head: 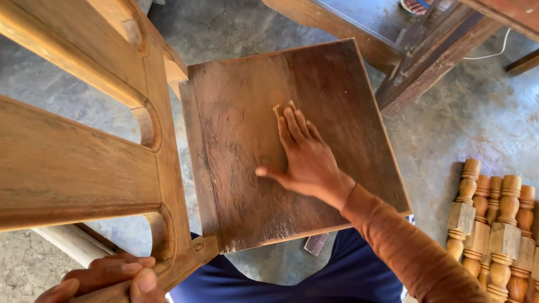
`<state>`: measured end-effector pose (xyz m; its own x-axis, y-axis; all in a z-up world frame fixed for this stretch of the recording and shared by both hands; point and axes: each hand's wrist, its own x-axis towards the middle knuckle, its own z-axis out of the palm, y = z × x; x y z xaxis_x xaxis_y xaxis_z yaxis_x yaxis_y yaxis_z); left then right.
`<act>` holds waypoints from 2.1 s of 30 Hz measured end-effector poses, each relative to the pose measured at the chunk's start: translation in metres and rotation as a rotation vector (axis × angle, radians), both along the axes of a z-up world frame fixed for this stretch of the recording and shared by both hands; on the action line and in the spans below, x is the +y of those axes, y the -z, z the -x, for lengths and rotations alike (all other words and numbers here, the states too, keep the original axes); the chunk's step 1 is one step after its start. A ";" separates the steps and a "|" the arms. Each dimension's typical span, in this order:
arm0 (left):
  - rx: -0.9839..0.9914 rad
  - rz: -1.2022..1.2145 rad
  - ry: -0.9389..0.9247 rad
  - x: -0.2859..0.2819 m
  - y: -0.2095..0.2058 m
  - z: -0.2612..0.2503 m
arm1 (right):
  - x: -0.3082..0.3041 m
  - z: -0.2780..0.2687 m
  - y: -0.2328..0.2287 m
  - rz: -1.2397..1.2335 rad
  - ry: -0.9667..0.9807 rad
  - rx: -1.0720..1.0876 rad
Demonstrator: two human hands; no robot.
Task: Sanding the wooden seat of a chair with a piece of sandpaper to smooth the surface
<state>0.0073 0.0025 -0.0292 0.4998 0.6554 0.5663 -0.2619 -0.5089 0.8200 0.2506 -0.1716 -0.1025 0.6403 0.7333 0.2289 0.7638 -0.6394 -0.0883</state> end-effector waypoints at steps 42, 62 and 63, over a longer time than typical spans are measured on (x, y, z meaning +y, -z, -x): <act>0.070 0.003 0.281 0.055 0.079 0.040 | 0.013 0.002 -0.002 -0.004 -0.096 0.024; -0.153 0.057 0.144 0.013 0.040 0.003 | 0.048 -0.012 0.005 0.095 -0.286 0.012; -0.161 0.071 0.133 0.013 0.040 0.003 | 0.065 -0.038 0.011 0.127 -0.231 0.020</act>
